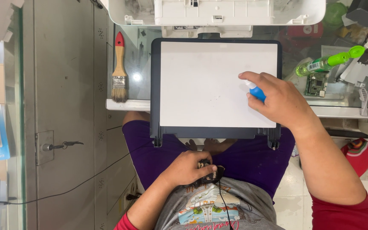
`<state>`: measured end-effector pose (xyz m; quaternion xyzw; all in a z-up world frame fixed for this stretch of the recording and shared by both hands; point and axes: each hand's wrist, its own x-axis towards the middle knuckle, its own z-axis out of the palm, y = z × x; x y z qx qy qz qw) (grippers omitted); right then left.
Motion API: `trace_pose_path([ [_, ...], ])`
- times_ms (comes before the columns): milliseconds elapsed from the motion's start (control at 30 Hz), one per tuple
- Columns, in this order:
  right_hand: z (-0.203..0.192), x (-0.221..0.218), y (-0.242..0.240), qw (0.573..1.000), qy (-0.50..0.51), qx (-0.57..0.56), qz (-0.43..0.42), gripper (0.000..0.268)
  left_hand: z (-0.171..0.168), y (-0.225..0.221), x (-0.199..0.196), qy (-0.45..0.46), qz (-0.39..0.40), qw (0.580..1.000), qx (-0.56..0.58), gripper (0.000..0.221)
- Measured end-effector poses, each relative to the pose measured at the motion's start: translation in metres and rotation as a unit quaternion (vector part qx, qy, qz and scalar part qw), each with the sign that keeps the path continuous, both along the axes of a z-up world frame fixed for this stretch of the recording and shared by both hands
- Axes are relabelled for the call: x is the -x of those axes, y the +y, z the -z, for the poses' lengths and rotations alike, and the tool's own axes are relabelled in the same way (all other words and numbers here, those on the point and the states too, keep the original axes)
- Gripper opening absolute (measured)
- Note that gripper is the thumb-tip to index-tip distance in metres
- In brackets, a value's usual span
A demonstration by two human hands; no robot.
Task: Cleaning the scanner lid of a printer using a cloth and cleaning spray at a repair bench.
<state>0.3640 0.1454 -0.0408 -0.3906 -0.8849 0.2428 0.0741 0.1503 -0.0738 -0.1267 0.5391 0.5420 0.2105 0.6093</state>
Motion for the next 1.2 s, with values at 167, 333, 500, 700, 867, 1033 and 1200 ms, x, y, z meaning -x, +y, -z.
trace_pose_path([
  [167, -0.001, 0.001, 0.001, 0.998, 0.008, -0.063, -0.027, 0.055, -0.001, -0.003, 0.001, 0.004, -0.001, 1.000, 0.002, 0.027],
  [333, 0.019, -0.007, 0.010, 0.996, 0.028, -0.084, -0.008, 0.047, 0.002, -0.001, -0.001, 0.004, 0.000, 1.000, -0.003, 0.026],
  [500, 0.020, -0.011, 0.011, 0.994, 0.020, -0.104, -0.019, 0.047, 0.001, -0.002, 0.000, 0.003, -0.001, 1.000, -0.001, 0.026],
  [700, 0.017, -0.017, 0.009, 0.993, 0.007, -0.114, -0.018, 0.057, 0.001, 0.000, -0.002, -0.001, 0.001, 1.000, 0.005, 0.028],
  [867, 0.022, -0.016, 0.009, 0.993, -0.016, -0.116, -0.018, 0.047, 0.003, -0.001, -0.005, 0.004, 0.003, 1.000, 0.006, 0.026],
  [1033, 0.015, -0.013, 0.009, 0.988, -0.033, -0.151, -0.017, 0.053, 0.002, -0.001, -0.003, 0.000, 0.000, 1.000, 0.007, 0.026],
  [1200, 0.022, -0.018, 0.012, 0.986, -0.036, -0.160, -0.005, 0.050, 0.001, -0.001, -0.004, -0.001, 0.003, 1.000, 0.011, 0.026],
])
